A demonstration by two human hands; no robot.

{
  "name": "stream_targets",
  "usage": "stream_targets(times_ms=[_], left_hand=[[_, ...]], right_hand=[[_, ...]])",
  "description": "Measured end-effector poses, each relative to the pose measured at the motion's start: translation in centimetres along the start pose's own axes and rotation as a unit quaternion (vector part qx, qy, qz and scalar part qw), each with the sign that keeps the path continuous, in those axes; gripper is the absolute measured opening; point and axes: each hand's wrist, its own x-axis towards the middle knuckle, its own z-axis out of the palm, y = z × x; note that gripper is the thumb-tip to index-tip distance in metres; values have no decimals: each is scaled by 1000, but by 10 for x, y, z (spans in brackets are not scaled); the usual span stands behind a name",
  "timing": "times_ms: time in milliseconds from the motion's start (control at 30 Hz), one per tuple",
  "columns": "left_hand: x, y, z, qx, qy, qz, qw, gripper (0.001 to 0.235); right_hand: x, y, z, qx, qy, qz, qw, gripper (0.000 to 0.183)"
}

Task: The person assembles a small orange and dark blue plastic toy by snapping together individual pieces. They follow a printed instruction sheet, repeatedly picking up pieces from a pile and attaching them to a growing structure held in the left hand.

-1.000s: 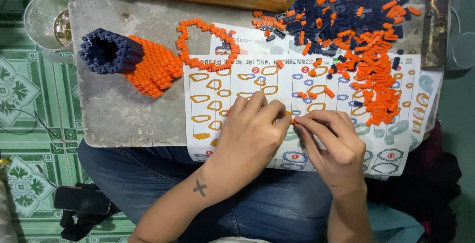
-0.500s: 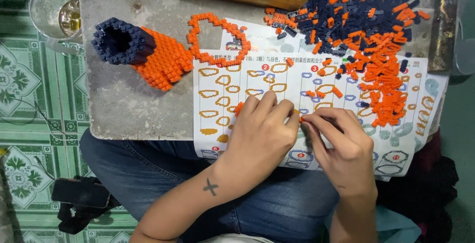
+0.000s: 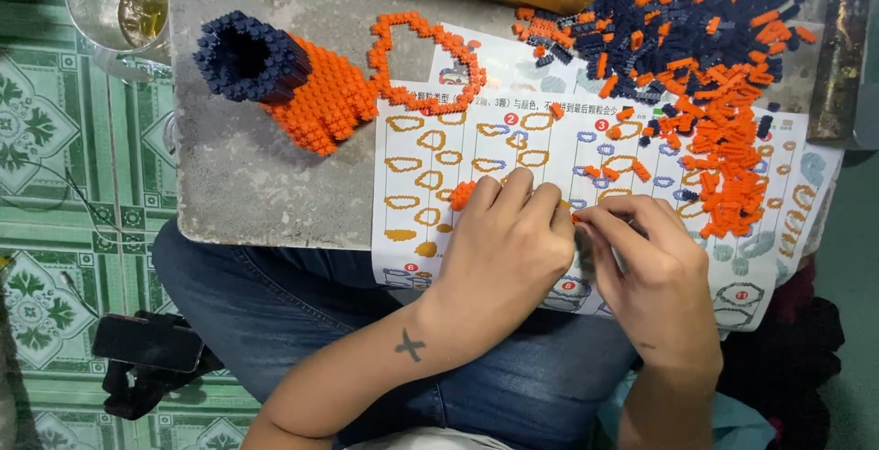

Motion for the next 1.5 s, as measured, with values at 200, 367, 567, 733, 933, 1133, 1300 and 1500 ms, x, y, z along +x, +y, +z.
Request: stream_targets(times_ms=[200,367,567,733,933,1133,1300,1500], left_hand=[[0,-1,1,-5,12,5,1000,7],[0,0,1,-8,10,1,1000,7],[-1,0,0,-8,11,4,1000,6],[-1,2,0,-35,28,-10,999,4],[-3,5,3,-32,42,-21,998,5],[-5,12,4,-47,56,-22,997,3],[-11,18,-21,-207,51,-22,977,14],[-43,23,-24,-509,14,-127,851,25]], right_hand=[[0,1,0,0,2,10,1000,31],[0,1,-1,8,1,15,1000,32],[1,-2,-3,-10,-13,24,1000,31],[1,-2,-4,-39,-33,28,998,35],[0,0,-6,16,-25,43,999,29],[-9,4,-3,49,5,19,999,39],[-37,11,-7,113,54,34,992,37],[-84,39,2,260,71,65,961,35]])
